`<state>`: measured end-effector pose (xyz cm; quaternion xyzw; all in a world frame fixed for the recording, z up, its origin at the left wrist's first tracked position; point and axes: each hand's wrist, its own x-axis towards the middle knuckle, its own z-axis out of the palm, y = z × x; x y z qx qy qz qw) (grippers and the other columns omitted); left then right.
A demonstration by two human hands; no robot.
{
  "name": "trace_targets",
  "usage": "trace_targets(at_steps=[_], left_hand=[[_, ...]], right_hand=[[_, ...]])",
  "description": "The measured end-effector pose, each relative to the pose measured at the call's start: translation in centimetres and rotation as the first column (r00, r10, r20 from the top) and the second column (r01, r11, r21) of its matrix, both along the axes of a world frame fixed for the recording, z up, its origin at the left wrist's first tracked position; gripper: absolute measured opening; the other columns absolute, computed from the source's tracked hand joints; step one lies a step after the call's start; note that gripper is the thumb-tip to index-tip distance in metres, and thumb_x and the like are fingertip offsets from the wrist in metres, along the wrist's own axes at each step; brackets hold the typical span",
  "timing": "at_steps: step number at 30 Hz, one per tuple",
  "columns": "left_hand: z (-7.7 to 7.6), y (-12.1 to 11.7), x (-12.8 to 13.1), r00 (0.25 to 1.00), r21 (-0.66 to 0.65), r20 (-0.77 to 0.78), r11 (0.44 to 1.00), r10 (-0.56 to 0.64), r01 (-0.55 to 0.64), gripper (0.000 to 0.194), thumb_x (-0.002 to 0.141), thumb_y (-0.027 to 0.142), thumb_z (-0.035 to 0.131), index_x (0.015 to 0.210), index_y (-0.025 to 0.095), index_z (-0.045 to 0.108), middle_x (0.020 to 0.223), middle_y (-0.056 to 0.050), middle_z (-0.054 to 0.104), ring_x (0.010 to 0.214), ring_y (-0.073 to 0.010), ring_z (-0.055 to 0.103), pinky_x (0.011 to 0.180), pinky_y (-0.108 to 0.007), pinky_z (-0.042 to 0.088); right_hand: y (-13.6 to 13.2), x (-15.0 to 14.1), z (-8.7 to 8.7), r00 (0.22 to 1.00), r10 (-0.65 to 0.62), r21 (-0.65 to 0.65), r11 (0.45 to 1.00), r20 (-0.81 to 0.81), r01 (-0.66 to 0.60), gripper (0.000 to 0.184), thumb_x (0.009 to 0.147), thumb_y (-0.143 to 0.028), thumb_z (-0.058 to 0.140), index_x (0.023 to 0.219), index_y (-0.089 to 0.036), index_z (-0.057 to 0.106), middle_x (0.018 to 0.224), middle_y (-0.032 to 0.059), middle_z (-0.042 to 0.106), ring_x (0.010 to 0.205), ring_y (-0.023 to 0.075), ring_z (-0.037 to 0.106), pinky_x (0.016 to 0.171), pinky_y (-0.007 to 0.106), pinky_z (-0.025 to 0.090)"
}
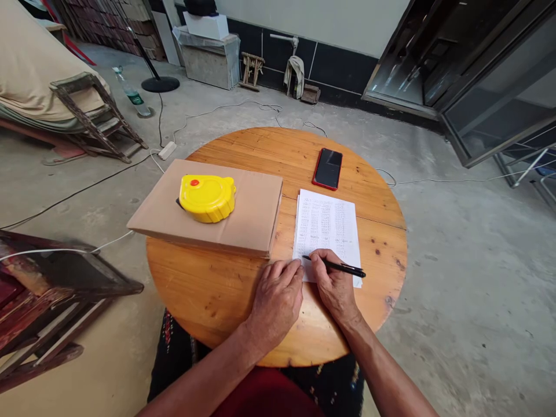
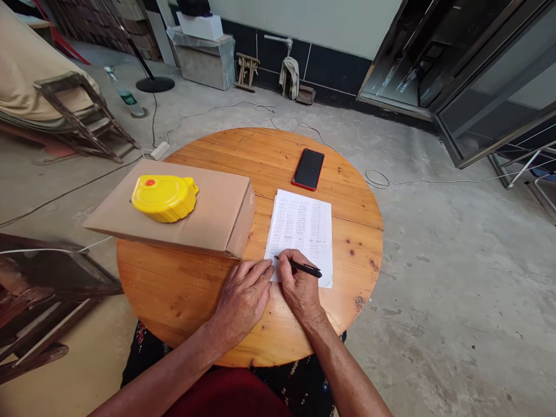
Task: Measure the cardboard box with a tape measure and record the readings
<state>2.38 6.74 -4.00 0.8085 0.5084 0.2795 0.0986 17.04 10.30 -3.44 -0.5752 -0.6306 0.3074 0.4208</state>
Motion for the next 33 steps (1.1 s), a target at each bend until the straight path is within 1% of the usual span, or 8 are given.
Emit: trace_targets(at_steps=[6, 14, 19, 23, 27, 33], left_hand=[[0.17, 0.03, 0.00, 1.000, 0.000, 0.009, 1.000, 0.002, -0.002, 0.033, 0.090, 0.010, 0.050, 0.121, 0.014, 0.060, 0.123, -0.009, 0.065, 0.104, -0.0250, 0.054, 0.088, -0.043, 0.049], [0.16, 0.07, 0.06, 1.000, 0.016, 0.001, 1.000, 0.010, -0.010, 0.034, 0.088, 0.008, 0.051, 0.120, 0.014, 0.061, 0.122, -0.009, 0.066, 0.104, -0.0253, 0.055, 0.088, -0.043, 0.049], [0.21, 0.10, 0.03, 1.000, 0.007, -0.010, 1.000, 0.007, -0.007, 0.033, 0.089, 0.008, 0.050, 0.119, 0.014, 0.061, 0.123, -0.009, 0.065, 0.104, -0.0251, 0.054, 0.088, -0.043, 0.049], [0.15, 0.11, -0.01, 1.000, -0.007, -0.020, 1.000, 0.002, -0.002, 0.034, 0.089, 0.009, 0.050, 0.121, 0.016, 0.060, 0.124, -0.009, 0.064, 0.105, -0.0249, 0.053, 0.088, -0.043, 0.048], [0.06, 0.10, 0.03, 1.000, 0.011, -0.027, 1.000, 0.006, -0.006, 0.034, 0.088, 0.008, 0.051, 0.120, 0.016, 0.060, 0.123, -0.008, 0.064, 0.103, -0.0252, 0.054, 0.087, -0.042, 0.048], [0.00, 0.14, 0.07, 0.999, 0.021, -0.036, 1.000, 0.006, -0.005, 0.034, 0.088, 0.009, 0.052, 0.120, 0.015, 0.060, 0.122, -0.008, 0.065, 0.103, -0.0250, 0.053, 0.087, -0.042, 0.047]], right_hand=[[0.03, -0.03, 0.01, 1.000, -0.007, 0.010, 1.000, -0.004, 0.007, 0.020, 0.092, -0.030, 0.051, 0.079, -0.019, 0.060, 0.066, -0.0017, 0.056, 0.059, 0.0133, 0.047, 0.057, 0.025, 0.040], [-0.10, 0.05, 0.08, 1.000, 0.020, 0.006, 1.000, -0.005, -0.020, 0.020, 0.092, -0.030, 0.051, 0.078, -0.019, 0.060, 0.065, -0.0020, 0.055, 0.059, 0.0133, 0.048, 0.057, 0.025, 0.041], [-0.16, 0.08, 0.07, 1.000, -0.001, 0.000, 1.000, 0.001, 0.001, 0.020, 0.092, -0.030, 0.050, 0.078, -0.019, 0.060, 0.064, -0.0026, 0.053, 0.057, 0.0129, 0.046, 0.055, 0.025, 0.039], [-0.12, 0.14, 0.10, 1.000, -0.012, -0.002, 1.000, -0.001, 0.012, 0.021, 0.092, -0.031, 0.050, 0.077, -0.019, 0.060, 0.063, -0.0027, 0.052, 0.057, 0.0132, 0.046, 0.055, 0.025, 0.039], [-0.14, 0.22, -0.04, 0.999, -0.033, -0.001, 0.999, -0.035, 0.033, 0.021, 0.092, -0.032, 0.050, 0.078, -0.020, 0.060, 0.064, -0.0025, 0.053, 0.057, 0.0133, 0.045, 0.055, 0.025, 0.039], [-0.26, 0.19, -0.22, 0.998, -0.057, 0.008, 0.998, -0.041, 0.057, 0.021, 0.093, -0.031, 0.050, 0.079, -0.019, 0.061, 0.065, -0.0023, 0.054, 0.057, 0.0134, 0.045, 0.056, 0.026, 0.039]])
